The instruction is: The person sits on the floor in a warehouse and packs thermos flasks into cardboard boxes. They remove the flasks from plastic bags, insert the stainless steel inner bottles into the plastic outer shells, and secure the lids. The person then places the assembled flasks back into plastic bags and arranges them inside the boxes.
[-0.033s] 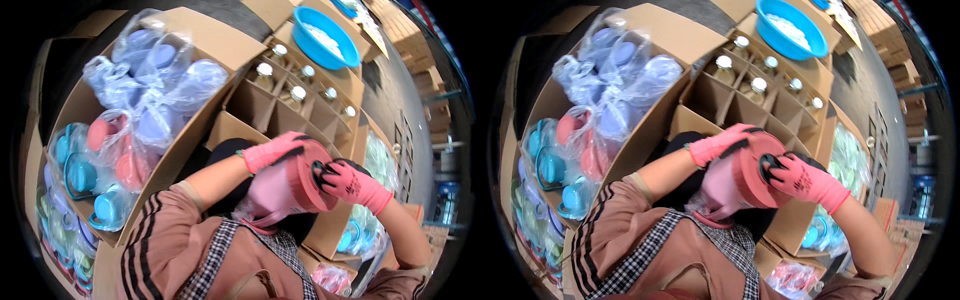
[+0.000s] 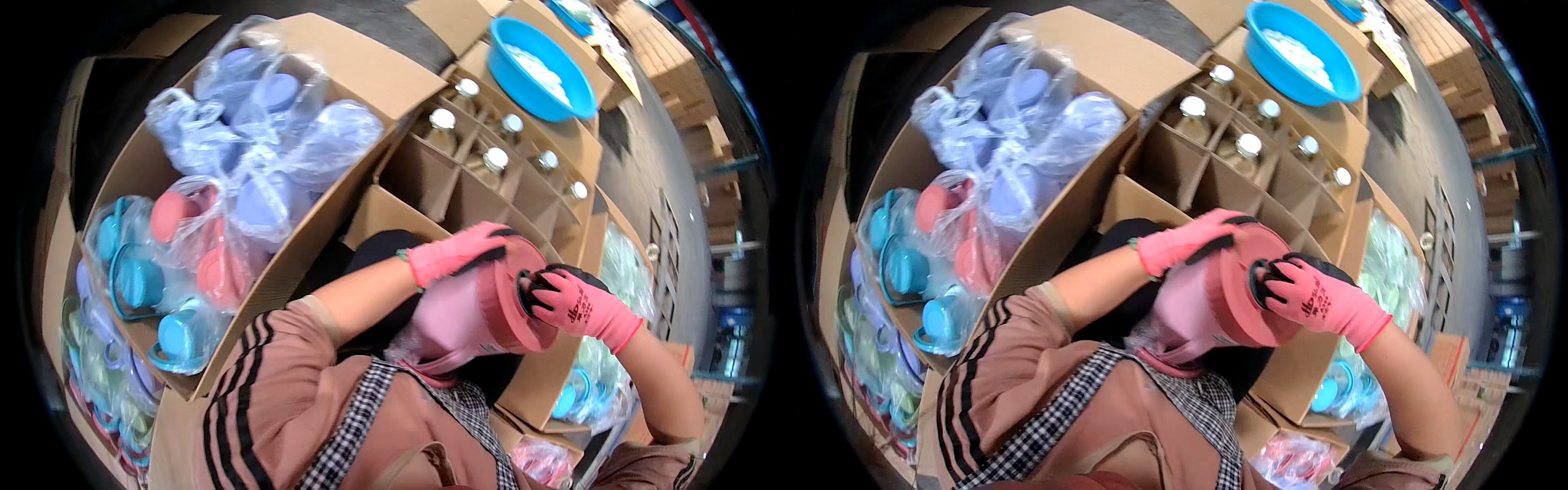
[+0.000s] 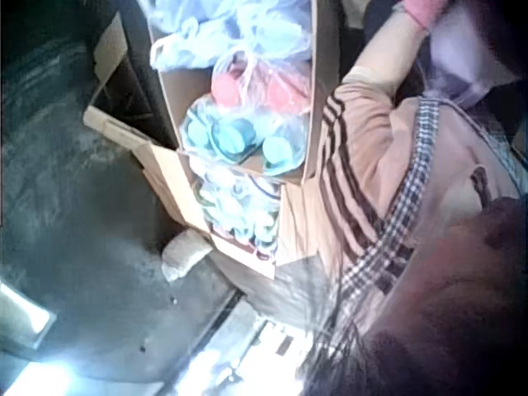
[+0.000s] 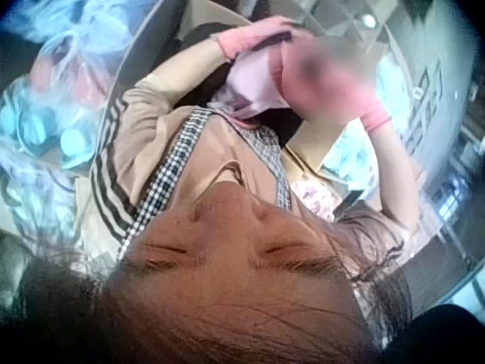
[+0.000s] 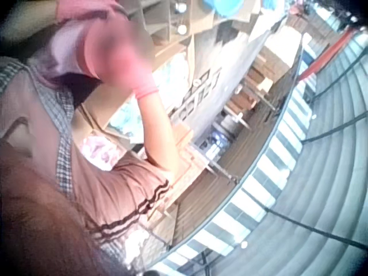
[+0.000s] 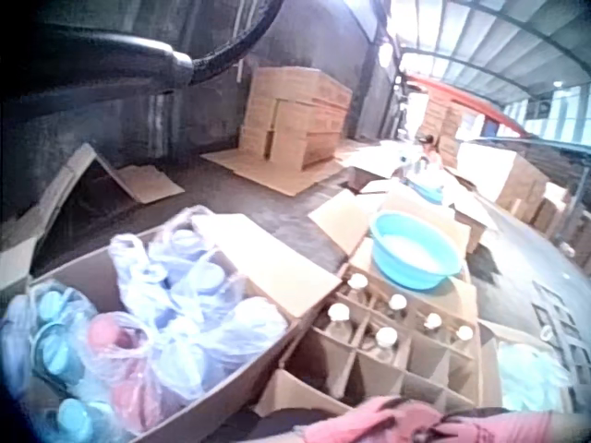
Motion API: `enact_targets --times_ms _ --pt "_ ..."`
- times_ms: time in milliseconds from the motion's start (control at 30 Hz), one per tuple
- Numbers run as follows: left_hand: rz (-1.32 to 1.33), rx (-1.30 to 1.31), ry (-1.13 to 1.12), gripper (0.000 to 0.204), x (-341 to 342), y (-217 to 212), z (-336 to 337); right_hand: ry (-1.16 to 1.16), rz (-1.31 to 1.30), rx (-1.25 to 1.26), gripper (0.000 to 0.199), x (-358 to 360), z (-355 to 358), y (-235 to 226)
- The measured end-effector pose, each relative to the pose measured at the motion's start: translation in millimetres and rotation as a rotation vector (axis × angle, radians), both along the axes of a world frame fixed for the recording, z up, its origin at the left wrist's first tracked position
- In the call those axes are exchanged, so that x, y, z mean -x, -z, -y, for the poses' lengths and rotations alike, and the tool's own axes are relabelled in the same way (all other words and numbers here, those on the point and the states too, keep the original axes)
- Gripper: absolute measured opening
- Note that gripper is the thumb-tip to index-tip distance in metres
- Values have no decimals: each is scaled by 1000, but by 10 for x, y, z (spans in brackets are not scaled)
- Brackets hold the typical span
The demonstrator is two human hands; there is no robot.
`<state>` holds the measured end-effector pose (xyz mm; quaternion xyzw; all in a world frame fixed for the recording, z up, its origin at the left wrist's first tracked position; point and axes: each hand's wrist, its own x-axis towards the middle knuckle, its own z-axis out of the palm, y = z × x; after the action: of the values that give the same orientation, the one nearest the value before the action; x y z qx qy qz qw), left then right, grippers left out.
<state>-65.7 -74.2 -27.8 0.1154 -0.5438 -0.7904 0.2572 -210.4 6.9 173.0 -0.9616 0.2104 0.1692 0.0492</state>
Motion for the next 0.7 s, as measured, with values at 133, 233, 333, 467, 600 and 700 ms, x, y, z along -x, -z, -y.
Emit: enact_targets --times_ms 133,233,333,467,600,700 --pt "-58 30 41 42 -37 -289 -8 543 -72 -161 10 -155 -73 188" --pt "-132 -9 93 44 -50 -189 -16 1312 133 -274 18 -328 -151 337" --pt "-11 74 22 43 80 -45 59 1679 265 -436 24 -79 -65 645" --pt "50 -114 27 40 -34 -239 26 1959 365 -711 25 -220 62 425" --pt "45 -39 -68 40 -47 -153 10 1440 395 -397 21 -268 -155 219" --pt "-104 -57 18 37 -29 -106 -13 531 46 -42 14 -237 -248 -33"
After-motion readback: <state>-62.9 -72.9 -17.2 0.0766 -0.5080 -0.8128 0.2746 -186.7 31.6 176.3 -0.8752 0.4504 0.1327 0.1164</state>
